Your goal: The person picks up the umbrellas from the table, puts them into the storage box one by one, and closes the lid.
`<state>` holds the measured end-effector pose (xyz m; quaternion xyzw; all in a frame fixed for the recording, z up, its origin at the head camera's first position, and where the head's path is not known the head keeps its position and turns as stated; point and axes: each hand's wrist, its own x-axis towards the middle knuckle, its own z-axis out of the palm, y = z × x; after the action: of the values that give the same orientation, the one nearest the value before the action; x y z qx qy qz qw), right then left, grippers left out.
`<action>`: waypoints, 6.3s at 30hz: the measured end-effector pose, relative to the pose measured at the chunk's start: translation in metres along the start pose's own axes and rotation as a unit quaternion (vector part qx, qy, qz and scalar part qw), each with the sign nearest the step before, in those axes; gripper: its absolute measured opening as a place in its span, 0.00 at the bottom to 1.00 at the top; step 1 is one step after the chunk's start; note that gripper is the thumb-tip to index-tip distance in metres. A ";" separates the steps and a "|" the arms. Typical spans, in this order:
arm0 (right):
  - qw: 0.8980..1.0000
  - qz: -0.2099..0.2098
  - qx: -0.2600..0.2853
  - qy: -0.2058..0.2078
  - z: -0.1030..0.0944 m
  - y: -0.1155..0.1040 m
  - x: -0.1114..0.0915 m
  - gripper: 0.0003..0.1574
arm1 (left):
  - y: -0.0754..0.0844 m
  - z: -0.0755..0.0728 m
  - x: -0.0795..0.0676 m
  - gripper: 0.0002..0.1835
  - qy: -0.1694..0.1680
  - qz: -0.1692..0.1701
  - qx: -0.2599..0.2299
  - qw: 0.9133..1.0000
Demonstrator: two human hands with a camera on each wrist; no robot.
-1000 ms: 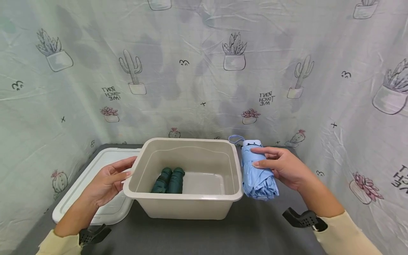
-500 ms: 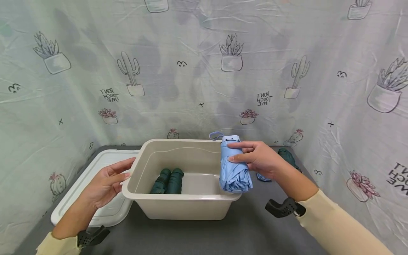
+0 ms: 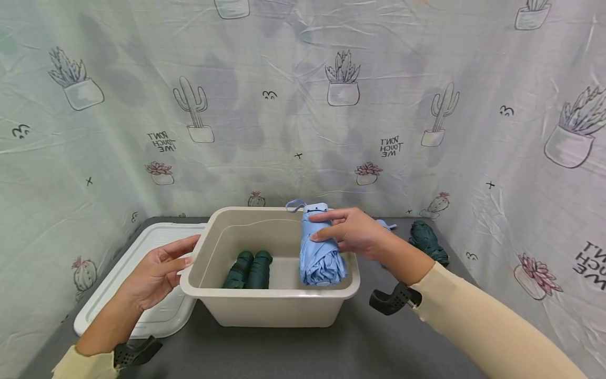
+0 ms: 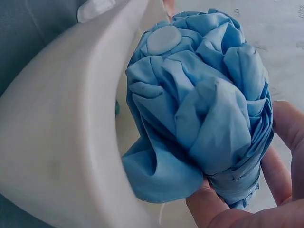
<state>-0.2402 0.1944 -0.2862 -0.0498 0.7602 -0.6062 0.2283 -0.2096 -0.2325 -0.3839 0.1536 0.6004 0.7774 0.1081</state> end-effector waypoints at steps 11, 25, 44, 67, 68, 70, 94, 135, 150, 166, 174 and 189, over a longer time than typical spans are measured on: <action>0.998 0.052 -0.011 -0.029 0.029 -0.009 0.022 0.32 | -0.001 0.000 0.000 0.26 0.004 -0.003 0.008 1.000; 0.990 0.113 -0.047 -0.068 0.046 -0.007 0.052 0.29 | -0.001 0.001 0.000 0.25 0.001 -0.001 0.013 1.000; 0.979 0.159 -0.075 -0.100 0.065 0.006 0.090 0.28 | -0.004 -0.002 0.001 0.26 -0.007 0.005 0.027 1.000; 0.959 0.202 -0.146 -0.137 0.079 0.026 0.101 0.32 | -0.004 0.000 0.000 0.27 0.002 0.006 0.039 0.999; 0.958 0.203 -0.148 -0.138 0.079 0.026 0.101 0.33 | -0.003 0.000 0.000 0.28 0.002 0.006 0.038 0.999; 0.957 0.204 -0.148 -0.145 0.080 0.026 0.102 0.34 | -0.002 0.000 -0.001 0.28 0.004 0.004 0.038 0.999; 0.966 0.127 -0.122 -0.187 0.058 -0.004 0.073 0.37 | -0.002 0.003 -0.003 0.26 0.000 0.006 0.044 0.999; 0.982 -0.157 -0.081 0.059 -0.034 0.032 0.007 0.36 | 0.002 -0.005 0.006 0.26 0.000 0.002 0.034 0.999; 0.959 -0.230 -0.087 0.141 -0.062 0.081 -0.009 0.29 | 0.002 -0.005 0.008 0.26 0.017 -0.002 0.043 0.999; 0.952 -0.209 -0.099 0.200 -0.083 0.137 -0.016 0.28 | 0.003 -0.006 0.007 0.25 0.006 0.002 0.026 1.000; 0.943 -0.176 -0.147 0.240 -0.099 0.157 -0.017 0.30 | 0.004 -0.005 0.007 0.25 0.008 0.001 0.024 1.000; 0.923 -0.157 -0.204 0.285 -0.155 0.179 -0.017 0.28 | 0.002 -0.006 0.008 0.26 0.007 0.004 0.033 0.999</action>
<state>-0.2518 0.3864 -0.4255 -0.0391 0.8826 -0.4551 -0.1111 -0.2187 -0.2352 -0.3826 0.1542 0.6258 0.7586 0.0954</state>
